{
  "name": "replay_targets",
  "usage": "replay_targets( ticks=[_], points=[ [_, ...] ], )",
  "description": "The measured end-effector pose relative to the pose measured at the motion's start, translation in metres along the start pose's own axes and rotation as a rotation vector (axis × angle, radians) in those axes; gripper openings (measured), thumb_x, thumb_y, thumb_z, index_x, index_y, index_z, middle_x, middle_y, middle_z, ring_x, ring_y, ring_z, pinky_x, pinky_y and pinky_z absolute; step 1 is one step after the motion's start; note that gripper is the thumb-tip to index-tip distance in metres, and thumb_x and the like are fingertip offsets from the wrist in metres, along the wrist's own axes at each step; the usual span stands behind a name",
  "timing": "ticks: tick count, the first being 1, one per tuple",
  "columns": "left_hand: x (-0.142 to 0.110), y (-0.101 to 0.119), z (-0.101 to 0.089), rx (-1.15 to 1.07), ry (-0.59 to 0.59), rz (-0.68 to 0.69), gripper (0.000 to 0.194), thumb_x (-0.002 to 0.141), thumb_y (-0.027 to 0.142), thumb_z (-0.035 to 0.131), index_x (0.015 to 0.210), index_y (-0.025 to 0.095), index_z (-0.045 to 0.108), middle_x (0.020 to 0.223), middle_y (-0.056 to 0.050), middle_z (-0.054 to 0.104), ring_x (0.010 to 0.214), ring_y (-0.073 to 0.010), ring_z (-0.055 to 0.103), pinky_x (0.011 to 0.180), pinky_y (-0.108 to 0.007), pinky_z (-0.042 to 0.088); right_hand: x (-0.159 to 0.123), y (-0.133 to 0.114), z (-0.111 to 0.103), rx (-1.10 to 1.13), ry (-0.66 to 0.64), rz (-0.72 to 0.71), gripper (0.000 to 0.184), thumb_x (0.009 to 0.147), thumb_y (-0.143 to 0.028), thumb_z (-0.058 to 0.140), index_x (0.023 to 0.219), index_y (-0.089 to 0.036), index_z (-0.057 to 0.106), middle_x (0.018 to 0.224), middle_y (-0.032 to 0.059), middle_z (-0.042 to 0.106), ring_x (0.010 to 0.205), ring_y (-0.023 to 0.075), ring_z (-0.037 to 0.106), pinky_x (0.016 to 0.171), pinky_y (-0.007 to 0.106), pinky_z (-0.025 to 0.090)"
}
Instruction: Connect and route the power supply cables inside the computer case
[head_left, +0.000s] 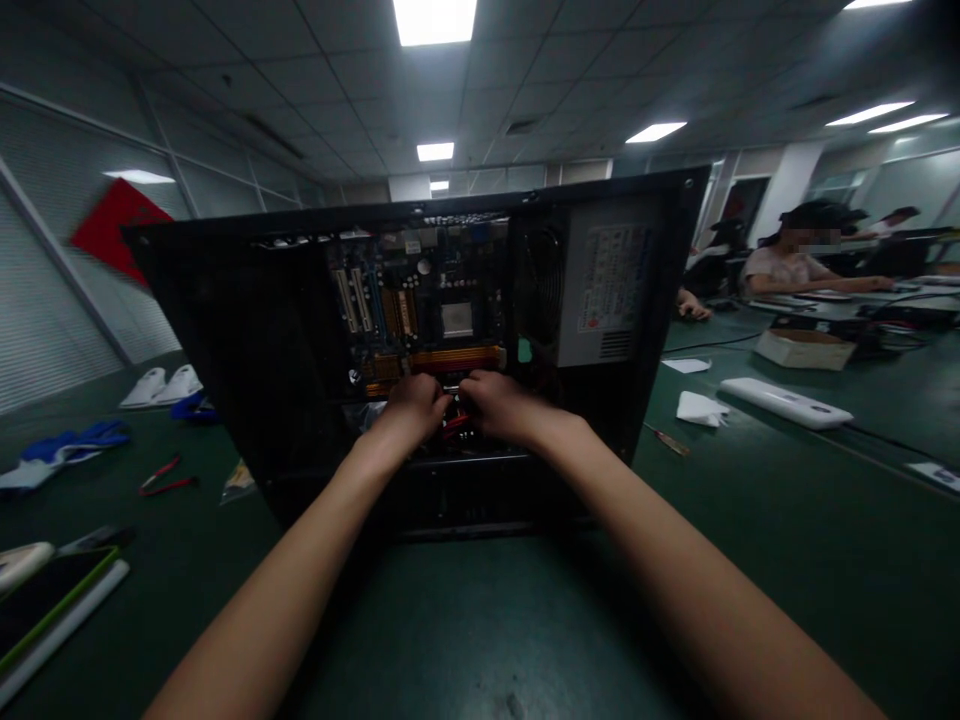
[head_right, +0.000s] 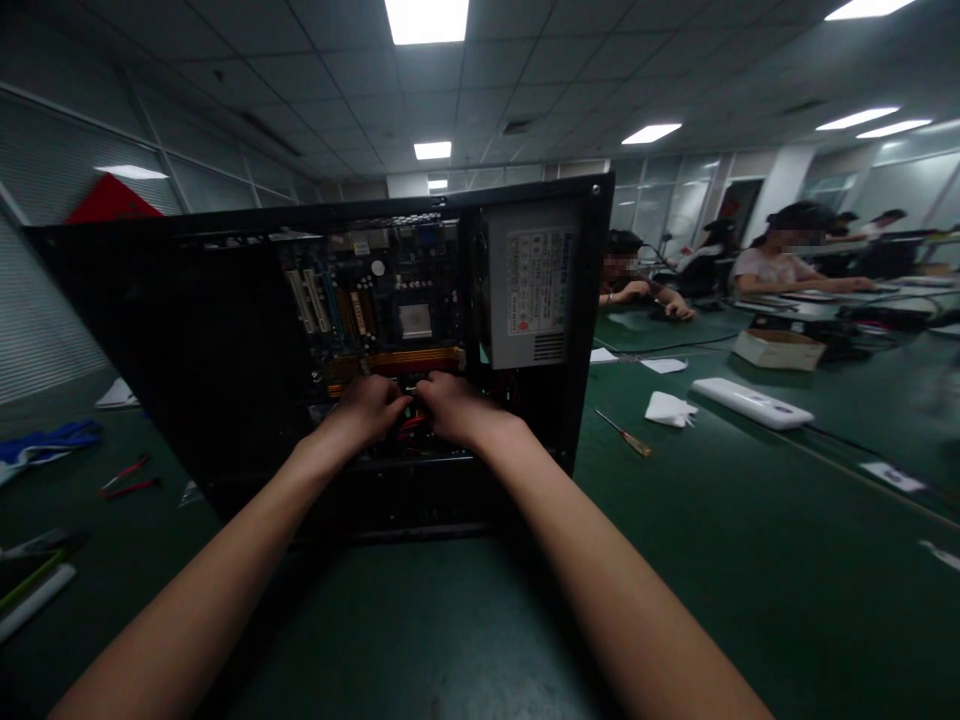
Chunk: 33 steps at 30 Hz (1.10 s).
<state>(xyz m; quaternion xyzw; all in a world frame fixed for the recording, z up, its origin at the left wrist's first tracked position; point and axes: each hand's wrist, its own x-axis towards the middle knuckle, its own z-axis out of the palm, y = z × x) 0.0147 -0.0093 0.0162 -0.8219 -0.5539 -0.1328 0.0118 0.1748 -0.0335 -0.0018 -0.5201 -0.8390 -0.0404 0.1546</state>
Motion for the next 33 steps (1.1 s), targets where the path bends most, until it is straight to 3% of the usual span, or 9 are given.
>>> replay_targets(
  ticks=[5, 10, 14, 24, 33],
  points=[
    [0.006, -0.003, 0.007, 0.049, 0.013, 0.053, 0.027, 0.094, 0.031, 0.054, 0.095, 0.014, 0.074, 0.100, -0.015, 0.075, 0.093, -0.0241, 0.069, 0.078, -0.030, 0.046, 0.000, -0.004, -0.002, -0.052, 0.046, 0.045, 0.023, 0.087, -0.012, 0.057, 0.109, -0.013, 0.062, 0.113, 0.0139, 0.062, 0.104, 0.0238, 0.060, 0.082, 0.029, 0.043],
    [0.001, -0.011, 0.014, -0.079, -0.001, 0.104, 0.027, 0.094, 0.026, 0.049, 0.093, 0.015, 0.074, 0.098, -0.012, 0.076, 0.090, -0.0227, 0.069, 0.074, -0.028, 0.046, -0.003, -0.013, -0.011, -0.129, -0.009, 0.105, 0.020, 0.093, -0.014, 0.049, 0.107, -0.013, 0.063, 0.109, 0.0150, 0.065, 0.098, 0.0243, 0.063, 0.076, 0.030, 0.044],
    [-0.002, -0.019, 0.016, -0.184, -0.013, 0.096, 0.025, 0.092, 0.026, 0.050, 0.096, 0.019, 0.074, 0.100, -0.009, 0.076, 0.090, -0.0210, 0.069, 0.072, -0.027, 0.046, -0.003, -0.019, -0.016, -0.136, -0.002, 0.134, 0.022, 0.092, -0.011, 0.047, 0.108, -0.012, 0.063, 0.110, 0.0151, 0.065, 0.098, 0.0237, 0.064, 0.076, 0.029, 0.045],
    [0.000, -0.013, 0.010, -0.157, 0.003, 0.055, 0.027, 0.090, 0.023, 0.051, 0.087, 0.016, 0.076, 0.089, -0.011, 0.076, 0.083, -0.0216, 0.069, 0.072, -0.028, 0.046, 0.013, -0.015, -0.011, -0.219, 0.015, 0.159, 0.023, 0.090, -0.009, 0.050, 0.108, -0.009, 0.065, 0.113, 0.0167, 0.066, 0.105, 0.0247, 0.065, 0.085, 0.030, 0.048],
    [-0.006, -0.009, 0.007, -0.149, -0.007, 0.012, 0.028, 0.091, 0.029, 0.049, 0.086, 0.018, 0.075, 0.089, -0.011, 0.075, 0.082, -0.0246, 0.069, 0.068, -0.031, 0.046, 0.012, -0.026, -0.015, -0.258, 0.009, 0.220, 0.027, 0.089, -0.006, 0.046, 0.106, -0.008, 0.068, 0.107, 0.0188, 0.069, 0.096, 0.0268, 0.070, 0.077, 0.031, 0.053]
  ],
)
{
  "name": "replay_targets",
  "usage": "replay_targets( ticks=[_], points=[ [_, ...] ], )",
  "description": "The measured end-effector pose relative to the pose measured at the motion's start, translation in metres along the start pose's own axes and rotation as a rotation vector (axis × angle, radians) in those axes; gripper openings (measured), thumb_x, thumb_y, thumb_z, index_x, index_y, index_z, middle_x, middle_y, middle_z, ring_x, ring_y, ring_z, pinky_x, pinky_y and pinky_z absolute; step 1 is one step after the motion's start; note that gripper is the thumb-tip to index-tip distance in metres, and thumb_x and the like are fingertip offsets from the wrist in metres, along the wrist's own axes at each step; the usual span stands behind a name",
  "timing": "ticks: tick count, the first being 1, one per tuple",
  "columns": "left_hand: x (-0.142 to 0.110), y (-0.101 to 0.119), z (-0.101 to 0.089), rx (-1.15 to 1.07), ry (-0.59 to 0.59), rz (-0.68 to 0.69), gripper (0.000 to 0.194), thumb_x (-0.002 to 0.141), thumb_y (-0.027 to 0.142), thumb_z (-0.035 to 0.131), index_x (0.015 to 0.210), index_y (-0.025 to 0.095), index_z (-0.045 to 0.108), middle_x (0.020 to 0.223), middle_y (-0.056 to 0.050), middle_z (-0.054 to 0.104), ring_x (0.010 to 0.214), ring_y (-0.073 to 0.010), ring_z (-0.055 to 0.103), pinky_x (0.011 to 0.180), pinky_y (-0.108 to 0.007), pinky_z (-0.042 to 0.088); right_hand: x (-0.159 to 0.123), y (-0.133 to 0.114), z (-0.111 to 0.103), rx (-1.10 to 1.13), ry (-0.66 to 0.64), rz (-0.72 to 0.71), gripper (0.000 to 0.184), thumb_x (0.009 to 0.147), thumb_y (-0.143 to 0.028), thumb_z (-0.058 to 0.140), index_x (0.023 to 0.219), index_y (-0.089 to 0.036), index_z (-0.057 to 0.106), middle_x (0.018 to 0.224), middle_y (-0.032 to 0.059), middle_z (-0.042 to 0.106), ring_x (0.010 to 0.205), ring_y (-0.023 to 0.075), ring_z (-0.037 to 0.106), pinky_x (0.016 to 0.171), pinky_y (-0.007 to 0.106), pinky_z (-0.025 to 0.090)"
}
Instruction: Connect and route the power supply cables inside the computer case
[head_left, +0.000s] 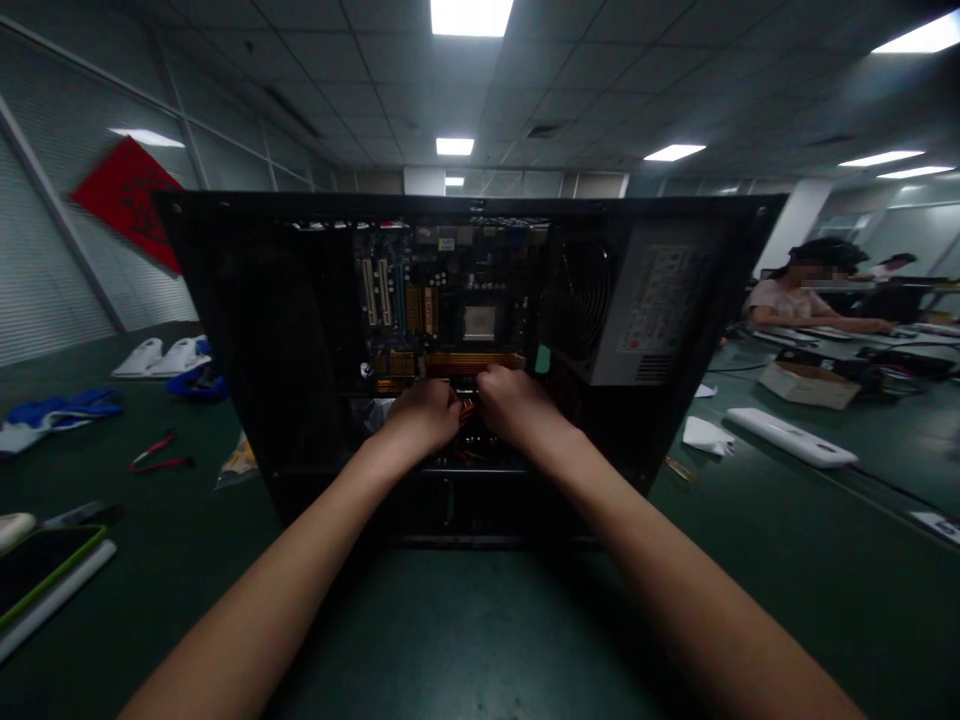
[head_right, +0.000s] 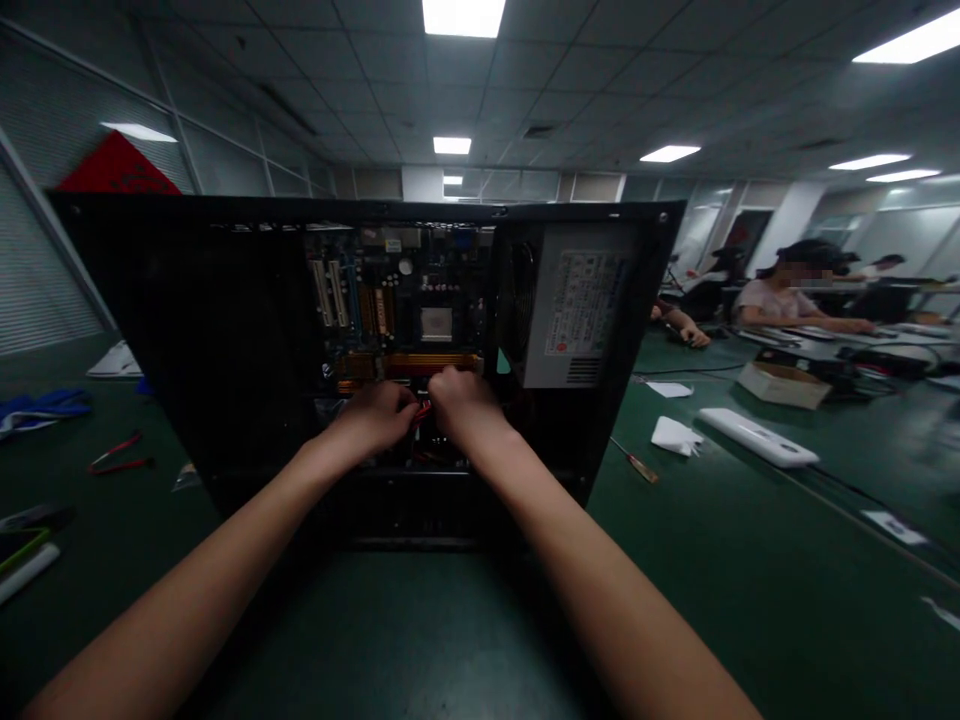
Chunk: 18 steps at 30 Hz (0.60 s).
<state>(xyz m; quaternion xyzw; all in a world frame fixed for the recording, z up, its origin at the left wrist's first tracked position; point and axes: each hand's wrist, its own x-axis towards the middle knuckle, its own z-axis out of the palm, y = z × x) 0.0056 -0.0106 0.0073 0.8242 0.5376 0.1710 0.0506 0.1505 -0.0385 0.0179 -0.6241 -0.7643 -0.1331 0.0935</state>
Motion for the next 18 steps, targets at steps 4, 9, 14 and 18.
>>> replay_targets(
  ticks=[4, 9, 14, 18],
  points=[
    [-0.002, -0.001, 0.001, -0.006, -0.019, 0.011, 0.035, 0.095, 0.032, 0.043, 0.088, 0.018, 0.074, 0.090, -0.012, 0.075, 0.082, -0.0240, 0.069, 0.069, -0.031, 0.046, 0.001, -0.005, -0.009, -0.015, -0.063, 0.043, 0.030, 0.089, -0.005, 0.047, 0.110, -0.007, 0.068, 0.109, 0.0208, 0.069, 0.098, 0.0269, 0.071, 0.077, 0.031, 0.055],
    [-0.005, -0.001, 0.000, -0.029, -0.021, 0.019, 0.041, 0.097, 0.042, 0.041, 0.091, 0.018, 0.074, 0.093, -0.012, 0.076, 0.084, -0.0253, 0.070, 0.067, -0.031, 0.045, 0.007, -0.007, -0.014, -0.021, -0.178, 0.067, 0.031, 0.091, -0.009, 0.048, 0.112, -0.007, 0.070, 0.106, 0.0238, 0.070, 0.103, 0.0262, 0.070, 0.084, 0.032, 0.055],
    [-0.008, -0.003, -0.002, -0.033, -0.035, 0.065, 0.038, 0.093, 0.048, 0.049, 0.091, 0.019, 0.072, 0.093, -0.011, 0.075, 0.084, -0.0250, 0.070, 0.065, -0.030, 0.045, 0.012, -0.007, -0.009, -0.034, -0.221, 0.098, 0.027, 0.092, -0.015, 0.052, 0.109, -0.009, 0.073, 0.109, 0.0239, 0.071, 0.103, 0.0272, 0.070, 0.083, 0.033, 0.054],
    [-0.008, -0.005, -0.001, 0.004, -0.035, 0.036, 0.041, 0.093, 0.051, 0.046, 0.086, 0.019, 0.071, 0.089, -0.011, 0.075, 0.084, -0.0272, 0.070, 0.067, -0.032, 0.046, 0.011, -0.004, -0.003, -0.044, -0.194, 0.135, 0.030, 0.094, -0.015, 0.047, 0.106, -0.011, 0.075, 0.108, 0.0223, 0.072, 0.098, 0.0276, 0.072, 0.080, 0.035, 0.055]
  ],
)
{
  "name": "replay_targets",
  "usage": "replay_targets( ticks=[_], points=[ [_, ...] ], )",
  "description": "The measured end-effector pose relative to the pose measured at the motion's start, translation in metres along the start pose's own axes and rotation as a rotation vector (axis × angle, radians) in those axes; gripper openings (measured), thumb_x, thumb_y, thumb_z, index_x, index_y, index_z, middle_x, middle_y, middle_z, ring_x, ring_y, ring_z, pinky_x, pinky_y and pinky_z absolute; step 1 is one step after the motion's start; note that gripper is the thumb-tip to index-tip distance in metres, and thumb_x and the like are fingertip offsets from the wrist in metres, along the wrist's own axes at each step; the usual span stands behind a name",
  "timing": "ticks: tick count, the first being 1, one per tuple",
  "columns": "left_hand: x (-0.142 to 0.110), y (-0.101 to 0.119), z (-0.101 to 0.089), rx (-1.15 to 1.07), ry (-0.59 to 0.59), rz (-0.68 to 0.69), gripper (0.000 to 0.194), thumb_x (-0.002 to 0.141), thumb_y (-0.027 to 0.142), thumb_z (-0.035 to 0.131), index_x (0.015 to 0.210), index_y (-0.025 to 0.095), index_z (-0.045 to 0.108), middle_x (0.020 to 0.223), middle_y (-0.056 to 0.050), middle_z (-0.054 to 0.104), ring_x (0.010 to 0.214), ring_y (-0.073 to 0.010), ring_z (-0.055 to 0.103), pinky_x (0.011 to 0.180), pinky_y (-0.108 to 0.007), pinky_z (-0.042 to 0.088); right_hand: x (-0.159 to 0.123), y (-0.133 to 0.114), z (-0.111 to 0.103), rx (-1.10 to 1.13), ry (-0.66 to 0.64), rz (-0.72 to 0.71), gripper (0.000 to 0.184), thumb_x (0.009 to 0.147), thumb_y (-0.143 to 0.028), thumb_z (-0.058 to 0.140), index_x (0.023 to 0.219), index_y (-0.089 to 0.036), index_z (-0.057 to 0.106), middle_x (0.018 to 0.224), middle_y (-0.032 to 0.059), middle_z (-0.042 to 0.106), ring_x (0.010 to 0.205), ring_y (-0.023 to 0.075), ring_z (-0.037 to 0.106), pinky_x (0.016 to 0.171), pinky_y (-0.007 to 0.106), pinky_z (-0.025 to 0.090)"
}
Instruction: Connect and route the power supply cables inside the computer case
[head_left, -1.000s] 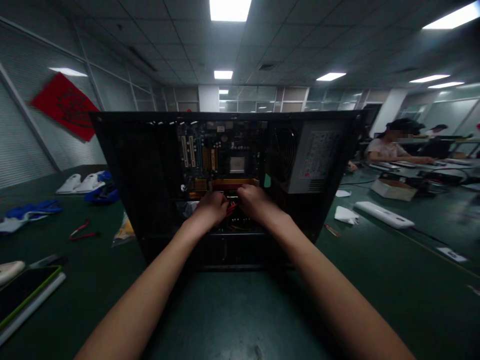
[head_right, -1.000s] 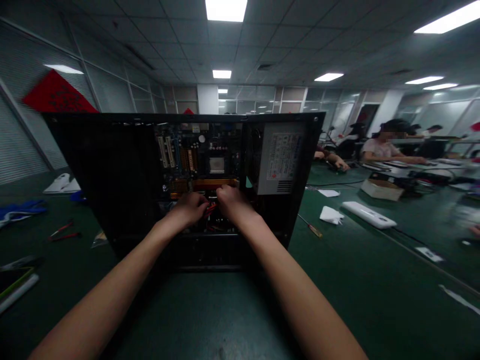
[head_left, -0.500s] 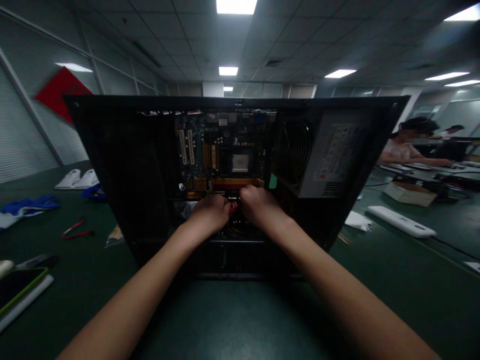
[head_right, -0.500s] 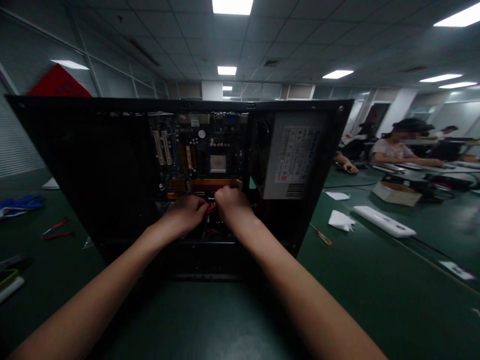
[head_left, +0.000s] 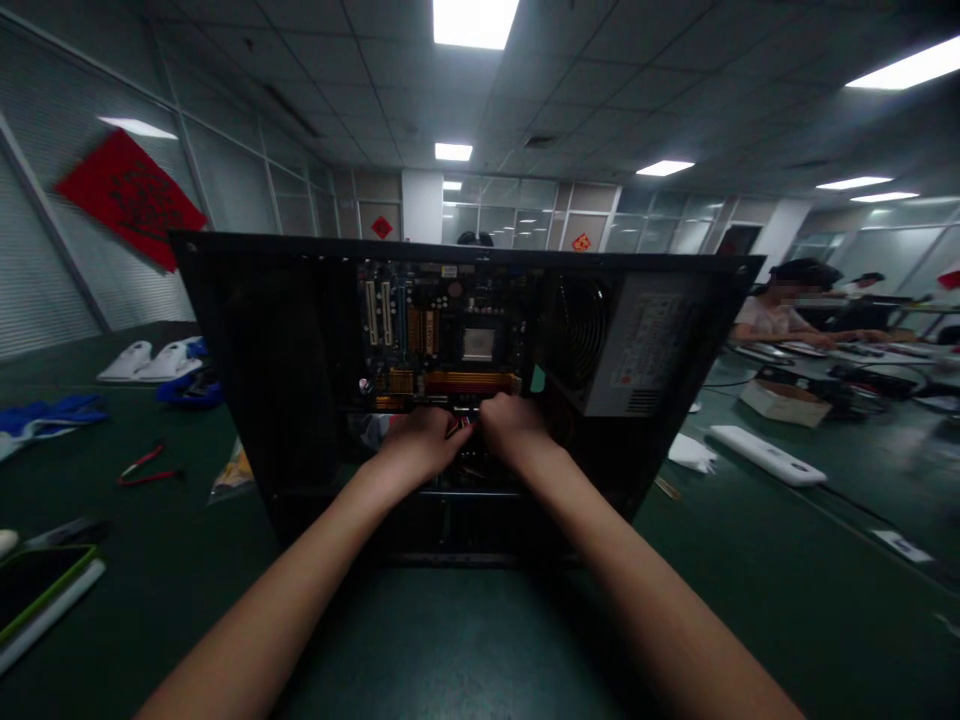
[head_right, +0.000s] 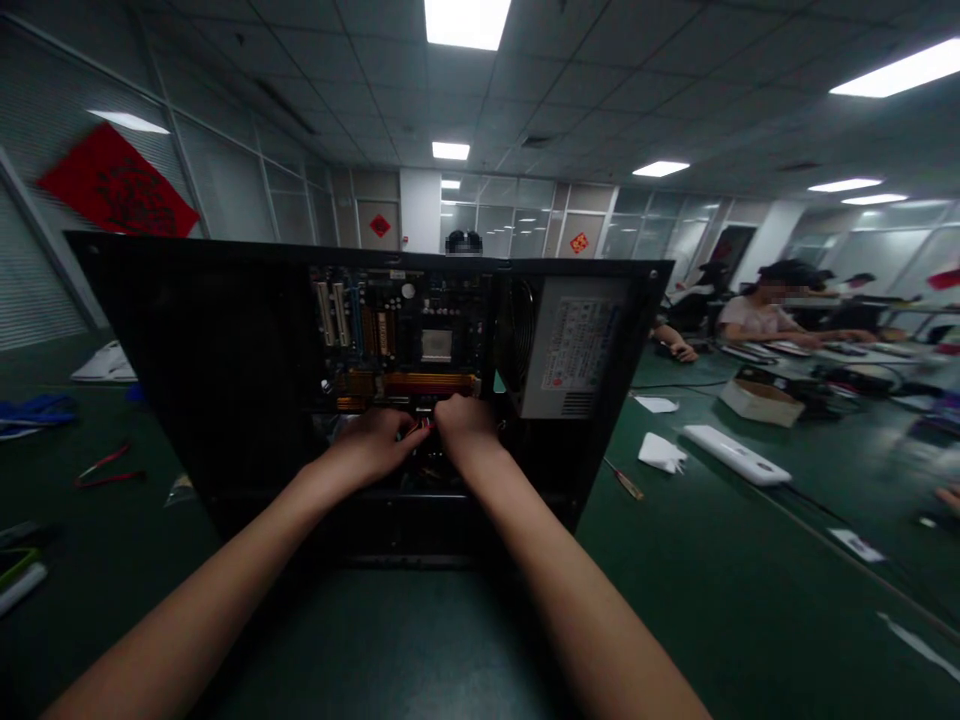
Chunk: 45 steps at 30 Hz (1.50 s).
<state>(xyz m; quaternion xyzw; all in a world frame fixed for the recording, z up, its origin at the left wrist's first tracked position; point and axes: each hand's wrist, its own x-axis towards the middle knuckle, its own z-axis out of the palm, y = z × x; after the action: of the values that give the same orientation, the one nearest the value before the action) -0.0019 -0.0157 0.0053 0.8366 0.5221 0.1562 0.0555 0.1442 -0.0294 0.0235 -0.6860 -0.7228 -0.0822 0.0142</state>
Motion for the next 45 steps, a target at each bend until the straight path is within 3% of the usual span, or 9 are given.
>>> replay_targets(
  ticks=[10, 17, 23, 27, 33, 36, 38, 41, 45],
  points=[
    [0.001, 0.006, -0.002, 0.057, -0.001, -0.047, 0.042, 0.091, 0.055, 0.046, 0.083, 0.021, 0.070, 0.088, -0.011, 0.074, 0.087, -0.0288, 0.070, 0.071, -0.034, 0.048, -0.021, 0.012, 0.002, 0.028, 0.019, 0.015, 0.034, 0.095, -0.036, 0.055, 0.112, -0.012, 0.073, 0.110, 0.0196, 0.072, 0.099, 0.0290, 0.071, 0.077, 0.032, 0.054],
    [0.006, -0.007, 0.004, -0.050, -0.030, 0.083, 0.024, 0.084, 0.040, 0.059, 0.080, 0.019, 0.069, 0.080, -0.007, 0.073, 0.073, -0.0198, 0.067, 0.059, -0.027, 0.039, -0.053, 0.003, -0.009, 0.050, 0.053, -0.171, 0.032, 0.099, -0.038, 0.049, 0.101, -0.016, 0.073, 0.097, 0.0133, 0.073, 0.086, 0.0252, 0.072, 0.070, 0.030, 0.051],
    [-0.003, -0.002, -0.001, -0.106, -0.101, 0.273, 0.022, 0.078, 0.037, 0.065, 0.073, 0.017, 0.071, 0.070, -0.005, 0.071, 0.065, -0.0173, 0.063, 0.055, -0.025, 0.036, -0.102, 0.016, 0.043, 0.109, 0.387, -0.483, 0.034, 0.101, -0.039, 0.045, 0.112, -0.014, 0.066, 0.110, 0.0135, 0.070, 0.100, 0.0237, 0.064, 0.088, 0.037, 0.048],
    [-0.009, 0.002, -0.007, -0.069, -0.048, 0.365, 0.043, 0.088, 0.052, 0.055, 0.074, 0.016, 0.074, 0.070, -0.008, 0.072, 0.064, -0.0183, 0.064, 0.059, -0.027, 0.038, -0.117, 0.032, 0.082, 0.090, 0.694, -0.489, 0.042, 0.099, -0.030, 0.051, 0.137, -0.013, 0.054, 0.133, 0.0158, 0.062, 0.122, 0.0269, 0.054, 0.103, 0.043, 0.040],
    [-0.022, 0.011, -0.018, 0.073, 0.263, 0.287, 0.047, 0.099, 0.043, 0.042, 0.084, 0.013, 0.074, 0.086, -0.014, 0.073, 0.082, -0.0249, 0.068, 0.078, -0.035, 0.049, -0.126, 0.022, 0.078, 0.140, 0.753, -0.454, 0.042, 0.097, -0.025, 0.053, 0.136, -0.013, 0.055, 0.145, 0.0151, 0.053, 0.138, 0.0282, 0.042, 0.112, 0.049, 0.035],
    [-0.063, 0.007, -0.012, -0.096, 0.435, 0.335, 0.036, 0.100, 0.032, 0.041, 0.098, 0.014, 0.072, 0.103, -0.014, 0.072, 0.100, -0.0227, 0.066, 0.094, -0.035, 0.049, -0.162, 0.018, 0.087, 0.161, 0.727, -0.411, 0.049, 0.095, -0.023, 0.054, 0.142, -0.013, 0.050, 0.154, 0.0177, 0.042, 0.147, 0.0323, 0.029, 0.115, 0.054, 0.032],
    [-0.111, -0.005, 0.001, -0.173, 0.451, 0.371, 0.034, 0.100, 0.031, 0.042, 0.103, 0.017, 0.072, 0.111, -0.012, 0.071, 0.107, -0.0216, 0.065, 0.099, -0.035, 0.049, -0.197, 0.024, 0.107, 0.185, 0.593, -0.415, 0.057, 0.093, -0.025, 0.055, 0.148, -0.014, 0.044, 0.155, 0.0162, 0.040, 0.146, 0.0302, 0.033, 0.113, 0.047, 0.038],
    [-0.199, -0.044, 0.030, -0.113, 0.157, 0.321, 0.032, 0.095, 0.035, 0.050, 0.122, 0.031, 0.068, 0.132, -0.006, 0.065, 0.117, -0.0229, 0.064, 0.101, -0.036, 0.052, -0.243, 0.042, 0.144, 0.124, 0.465, -0.630, 0.059, 0.091, -0.046, 0.059, 0.145, -0.022, 0.051, 0.141, 0.0082, 0.059, 0.126, 0.0229, 0.058, 0.097, 0.029, 0.052],
    [-0.292, -0.113, 0.059, 0.081, -0.059, 0.305, 0.075, 0.081, 0.051, 0.067, 0.150, 0.042, 0.039, 0.154, -0.003, 0.043, 0.134, -0.0314, 0.052, 0.106, -0.046, 0.049, -0.278, 0.056, 0.167, -0.042, 0.503, -0.584, 0.063, 0.090, -0.048, 0.058, 0.146, -0.021, 0.049, 0.144, 0.0069, 0.055, 0.126, 0.0259, 0.058, 0.096, 0.032, 0.052]
  ],
)
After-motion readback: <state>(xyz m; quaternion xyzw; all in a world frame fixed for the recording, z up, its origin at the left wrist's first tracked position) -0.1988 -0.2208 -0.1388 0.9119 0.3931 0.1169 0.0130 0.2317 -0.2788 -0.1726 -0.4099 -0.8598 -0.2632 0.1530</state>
